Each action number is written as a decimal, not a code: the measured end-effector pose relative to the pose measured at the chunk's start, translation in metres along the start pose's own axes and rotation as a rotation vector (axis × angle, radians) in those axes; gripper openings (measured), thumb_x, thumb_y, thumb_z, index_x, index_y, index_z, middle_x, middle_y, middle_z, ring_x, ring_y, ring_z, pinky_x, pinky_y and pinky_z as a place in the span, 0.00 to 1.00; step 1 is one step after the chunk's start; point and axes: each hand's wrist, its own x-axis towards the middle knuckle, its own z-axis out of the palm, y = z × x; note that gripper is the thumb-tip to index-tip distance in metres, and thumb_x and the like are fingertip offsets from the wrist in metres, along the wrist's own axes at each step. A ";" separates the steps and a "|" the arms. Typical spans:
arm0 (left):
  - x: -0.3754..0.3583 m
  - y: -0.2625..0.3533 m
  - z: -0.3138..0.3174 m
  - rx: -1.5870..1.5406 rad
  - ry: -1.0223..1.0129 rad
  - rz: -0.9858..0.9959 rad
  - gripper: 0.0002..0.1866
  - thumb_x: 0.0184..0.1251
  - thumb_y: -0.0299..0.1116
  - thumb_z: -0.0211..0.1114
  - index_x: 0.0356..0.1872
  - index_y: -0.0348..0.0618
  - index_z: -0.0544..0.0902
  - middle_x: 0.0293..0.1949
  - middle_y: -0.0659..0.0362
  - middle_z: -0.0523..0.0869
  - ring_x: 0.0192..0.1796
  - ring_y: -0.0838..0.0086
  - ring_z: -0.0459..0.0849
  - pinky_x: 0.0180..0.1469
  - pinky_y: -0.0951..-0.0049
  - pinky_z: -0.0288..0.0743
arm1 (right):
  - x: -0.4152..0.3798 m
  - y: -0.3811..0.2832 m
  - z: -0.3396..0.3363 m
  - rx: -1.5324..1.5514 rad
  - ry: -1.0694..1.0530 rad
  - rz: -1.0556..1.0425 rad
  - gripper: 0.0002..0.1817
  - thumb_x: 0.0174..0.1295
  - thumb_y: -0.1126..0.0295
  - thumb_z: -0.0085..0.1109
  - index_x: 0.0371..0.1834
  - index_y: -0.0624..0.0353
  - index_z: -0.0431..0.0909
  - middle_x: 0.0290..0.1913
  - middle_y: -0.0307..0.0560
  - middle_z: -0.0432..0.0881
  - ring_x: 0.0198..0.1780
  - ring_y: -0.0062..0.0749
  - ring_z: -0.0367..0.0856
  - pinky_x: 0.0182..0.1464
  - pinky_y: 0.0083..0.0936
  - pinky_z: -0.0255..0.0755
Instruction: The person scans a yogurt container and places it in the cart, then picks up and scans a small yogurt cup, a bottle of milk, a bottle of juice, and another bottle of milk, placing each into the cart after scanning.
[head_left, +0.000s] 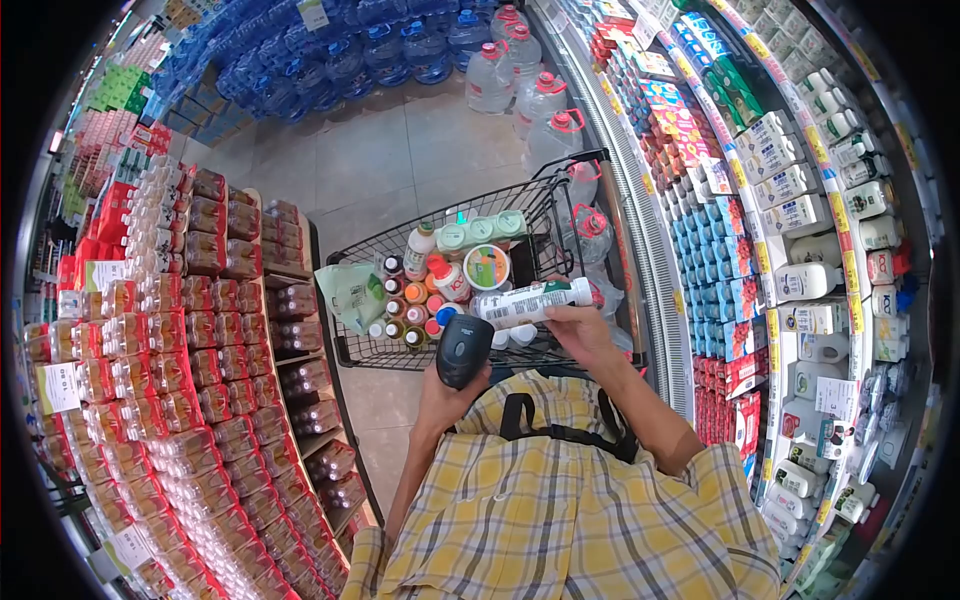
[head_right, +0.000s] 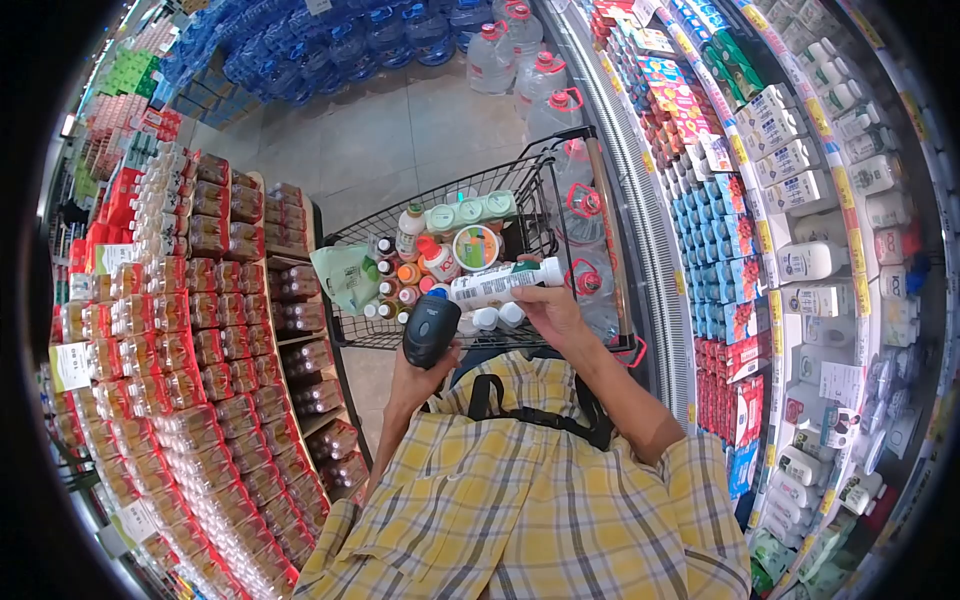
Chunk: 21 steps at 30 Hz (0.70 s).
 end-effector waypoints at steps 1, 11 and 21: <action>0.000 0.002 0.002 0.034 -0.005 -0.014 0.12 0.59 0.30 0.72 0.41 0.35 0.84 0.31 0.58 0.87 0.33 0.80 0.81 0.38 0.73 0.76 | 0.001 0.001 -0.002 0.021 0.001 -0.008 0.33 0.49 0.88 0.63 0.61 0.57 0.69 0.57 0.50 0.80 0.57 0.38 0.80 0.62 0.34 0.73; 0.017 0.002 0.008 0.096 -0.015 -0.163 0.08 0.63 0.30 0.68 0.38 0.35 0.83 0.26 0.60 0.85 0.22 0.79 0.82 0.26 0.77 0.73 | 0.018 0.029 -0.002 0.124 -0.017 -0.152 0.37 0.41 0.94 0.62 0.58 0.56 0.69 0.57 0.50 0.78 0.63 0.41 0.76 0.69 0.37 0.68; 0.016 -0.005 0.005 0.056 0.102 -0.188 0.11 0.61 0.33 0.69 0.33 0.33 0.85 0.20 0.58 0.85 0.22 0.77 0.84 0.25 0.73 0.74 | 0.024 0.035 0.001 0.055 0.013 -0.111 0.36 0.43 0.94 0.61 0.59 0.56 0.70 0.58 0.49 0.78 0.61 0.40 0.77 0.66 0.37 0.71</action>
